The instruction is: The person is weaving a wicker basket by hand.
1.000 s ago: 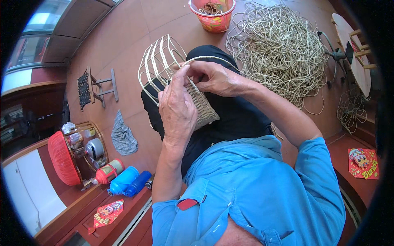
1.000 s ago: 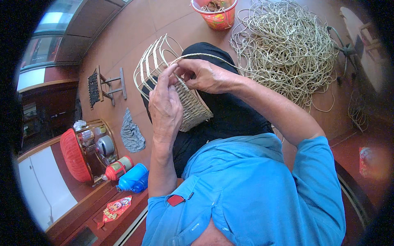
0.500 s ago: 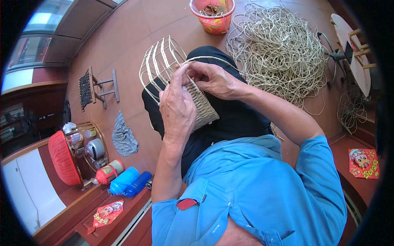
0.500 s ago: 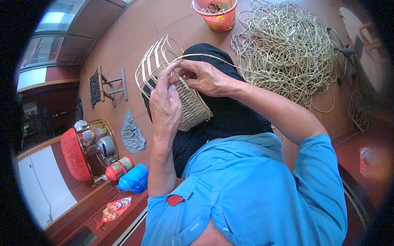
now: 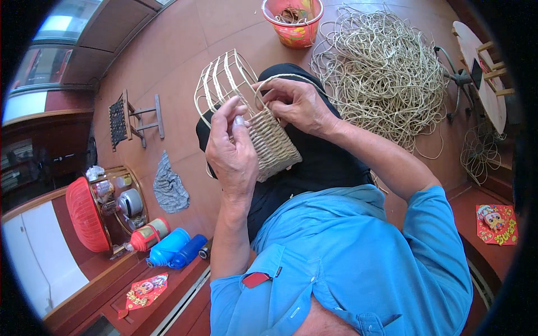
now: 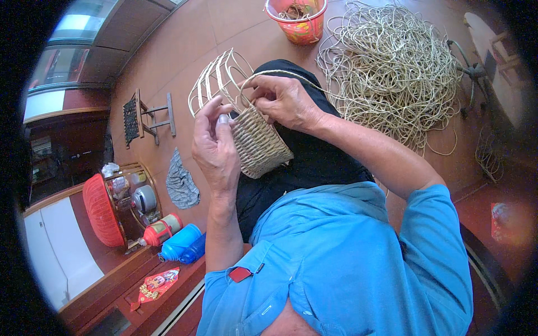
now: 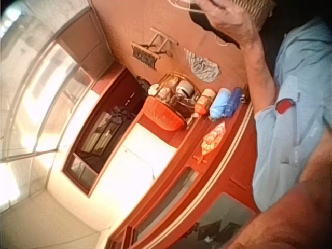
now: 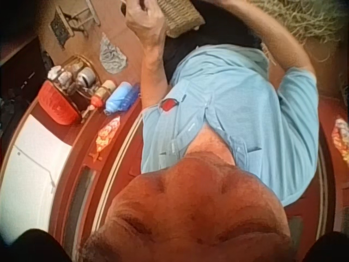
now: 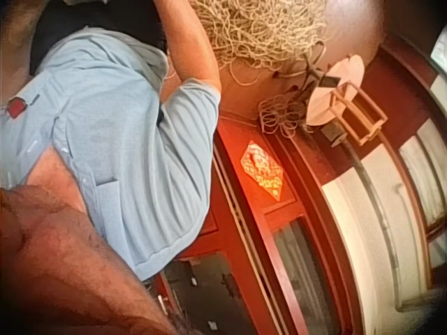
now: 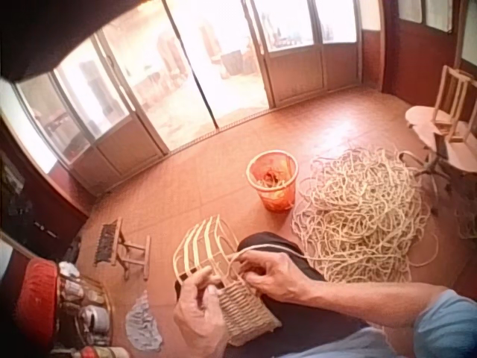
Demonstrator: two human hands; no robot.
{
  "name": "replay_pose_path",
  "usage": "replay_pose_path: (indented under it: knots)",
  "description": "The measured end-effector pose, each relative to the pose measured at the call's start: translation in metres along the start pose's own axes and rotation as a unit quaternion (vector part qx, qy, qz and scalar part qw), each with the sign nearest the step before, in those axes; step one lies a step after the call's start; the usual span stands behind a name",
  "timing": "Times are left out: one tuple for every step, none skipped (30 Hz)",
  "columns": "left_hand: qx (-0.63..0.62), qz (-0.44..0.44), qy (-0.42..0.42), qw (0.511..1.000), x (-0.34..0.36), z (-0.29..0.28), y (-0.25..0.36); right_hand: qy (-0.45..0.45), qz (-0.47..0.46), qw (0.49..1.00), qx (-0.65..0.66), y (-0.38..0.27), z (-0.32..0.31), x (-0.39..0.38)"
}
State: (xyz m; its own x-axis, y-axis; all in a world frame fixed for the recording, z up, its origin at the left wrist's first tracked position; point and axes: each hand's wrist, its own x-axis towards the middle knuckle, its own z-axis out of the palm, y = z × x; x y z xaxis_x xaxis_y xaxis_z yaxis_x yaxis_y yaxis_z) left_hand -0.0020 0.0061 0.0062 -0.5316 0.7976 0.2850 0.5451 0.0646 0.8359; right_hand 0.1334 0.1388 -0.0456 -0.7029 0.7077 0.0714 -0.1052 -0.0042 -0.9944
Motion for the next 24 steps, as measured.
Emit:
replay_pose_path:
  knots:
    - [-0.004,0.008,0.015,1.0,0.0,0.0,-0.003,0.0,0.0,1.0,0.0,0.002,0.0,0.0]
    - [-0.004,0.008,0.016,1.0,-0.001,-0.001,-0.004,0.018,-0.03,0.999,-0.024,0.004,0.001,0.0]
    - [-0.009,0.005,0.013,1.0,-0.002,-0.001,-0.005,0.036,-0.06,0.996,-0.047,0.005,0.001,0.0]
    - [-0.013,0.002,0.011,1.0,-0.003,-0.001,-0.005,0.035,-0.059,0.997,-0.047,0.005,0.0,-0.001]
    - [-0.014,0.001,0.013,1.0,-0.003,-0.001,-0.004,0.039,-0.04,0.998,-0.022,0.004,-0.001,-0.001]
    - [-0.006,0.01,0.001,1.0,-0.003,0.0,-0.002,0.043,-0.021,0.999,0.002,0.003,-0.002,-0.002]
    - [0.001,0.019,-0.01,1.0,-0.003,0.001,0.001,0.041,-0.022,0.999,0.002,0.001,-0.004,-0.002]
    - [0.0,0.019,-0.008,1.0,-0.002,0.003,0.002,0.023,0.015,0.997,0.067,-0.001,-0.006,-0.002]
    - [0.008,0.048,-0.01,0.999,-0.001,0.006,0.004,0.005,0.051,0.99,0.131,-0.003,-0.008,-0.003]
    - [0.016,0.077,-0.011,0.997,0.002,0.01,0.005,-0.01,0.07,0.986,0.151,-0.005,-0.01,-0.005]
    - [0.014,0.076,-0.007,0.997,0.004,0.013,0.008,-0.014,0.071,0.986,0.148,-0.007,-0.013,-0.005]
    - [0.03,0.092,-0.019,0.995,0.007,0.017,0.011,-0.001,0.112,0.968,0.225,-0.009,-0.018,-0.006]
    - [0.045,0.107,-0.031,0.993,0.009,0.02,0.012,0.012,0.153,0.941,0.3,-0.011,-0.023,-0.007]
    - [0.065,0.11,-0.046,0.991,0.01,0.024,0.009,0.009,0.152,0.943,0.297,-0.012,-0.032,-0.009]
    - [0.062,0.107,-0.037,0.992,0.013,0.026,0.009,0.002,0.154,0.944,0.29,-0.012,-0.044,-0.013]
    - [0.116,0.149,-0.06,0.98,0.016,0.028,0.009,0.029,0.12,0.98,0.157,-0.012,-0.061,-0.017]
    - [0.169,0.186,-0.082,0.964,0.017,0.03,0.008,0.053,0.084,0.995,0.02,-0.013,-0.079,-0.024]
    - [0.177,0.21,-0.083,0.958,0.018,0.033,0.006,0.086,0.094,0.992,-0.022,-0.006,-0.099,-0.031]
    - [0.172,0.203,-0.072,0.961,0.019,0.034,0.006,0.121,0.103,0.985,-0.067,0.006,-0.124,-0.042]
    - [0.21,0.215,-0.084,0.95,0.02,0.036,0.005,0.154,0.101,0.976,-0.116,0.02,-0.153,-0.056]
    - [0.248,0.225,-0.097,0.937,0.02,0.037,0.003,0.186,0.096,0.964,-0.164,0.033,-0.184,-0.072]
    - [0.234,0.234,-0.086,0.94,0.02,0.041,-0.001,0.218,0.111,0.957,-0.157,0.044,-0.212,-0.09]
    - [0.227,0.228,-0.077,0.944,0.021,0.042,-0.002,0.251,0.124,0.948,-0.149,0.051,-0.241,-0.109]
    - [0.231,0.235,-0.084,0.94,0.021,0.043,-0.003,0.26,0.149,0.937,-0.179,0.056,-0.271,-0.129]
